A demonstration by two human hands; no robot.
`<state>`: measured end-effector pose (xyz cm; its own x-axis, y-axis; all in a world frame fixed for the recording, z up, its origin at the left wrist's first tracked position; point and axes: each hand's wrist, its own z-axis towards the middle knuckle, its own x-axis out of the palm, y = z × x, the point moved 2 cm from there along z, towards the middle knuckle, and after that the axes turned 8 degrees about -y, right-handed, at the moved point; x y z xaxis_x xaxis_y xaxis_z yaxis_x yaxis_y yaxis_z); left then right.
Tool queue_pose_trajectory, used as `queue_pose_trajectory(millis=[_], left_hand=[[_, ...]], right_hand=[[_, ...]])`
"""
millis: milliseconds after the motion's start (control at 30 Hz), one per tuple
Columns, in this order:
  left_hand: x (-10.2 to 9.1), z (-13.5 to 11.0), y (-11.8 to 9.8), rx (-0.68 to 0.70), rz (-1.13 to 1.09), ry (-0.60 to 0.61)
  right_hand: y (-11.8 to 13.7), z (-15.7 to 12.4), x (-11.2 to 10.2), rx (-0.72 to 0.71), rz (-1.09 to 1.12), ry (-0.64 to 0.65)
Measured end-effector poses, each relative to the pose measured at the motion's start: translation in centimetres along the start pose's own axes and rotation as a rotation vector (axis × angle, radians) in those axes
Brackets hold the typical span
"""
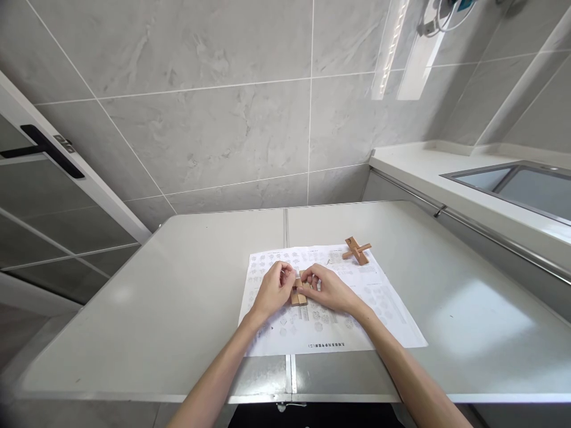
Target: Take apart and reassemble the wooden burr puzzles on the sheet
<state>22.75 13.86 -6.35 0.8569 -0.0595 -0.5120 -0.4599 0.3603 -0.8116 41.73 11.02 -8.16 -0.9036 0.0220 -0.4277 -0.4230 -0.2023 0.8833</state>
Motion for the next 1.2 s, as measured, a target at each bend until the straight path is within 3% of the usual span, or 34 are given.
queue_pose_trajectory(millis=[333,667,800,933,1067,1200], left_hand=[[-0.7,-0.4,0.2,0.249,0.373,0.095],[-0.8,0.1,0.4,0.241,0.377,0.197],[-1.0,0.1,-0.1,0.205,0.300,0.161],[-0.9,0.2,-0.2,0.076,0.117,0.099],[-0.5,0.2,-0.3,-0.027,-0.211,0.086],[0.2,0.0,-0.3,-0.104,-0.388,0.059]], right_hand=[[-0.8,0.1,-0.2,0.075,-0.104,-0.046],[-0.6,0.2,-0.2,0.082,-0.186,-0.032],[-0.8,0.4,-0.4,0.105,-0.228,-0.075],[-0.9,0.4,-0.6,0.124,-0.265,-0.113],[-0.4,0.3,-0.6,0.123,-0.296,-0.071],[0.1,0.2,-0.6,0.103,-0.351,-0.020]])
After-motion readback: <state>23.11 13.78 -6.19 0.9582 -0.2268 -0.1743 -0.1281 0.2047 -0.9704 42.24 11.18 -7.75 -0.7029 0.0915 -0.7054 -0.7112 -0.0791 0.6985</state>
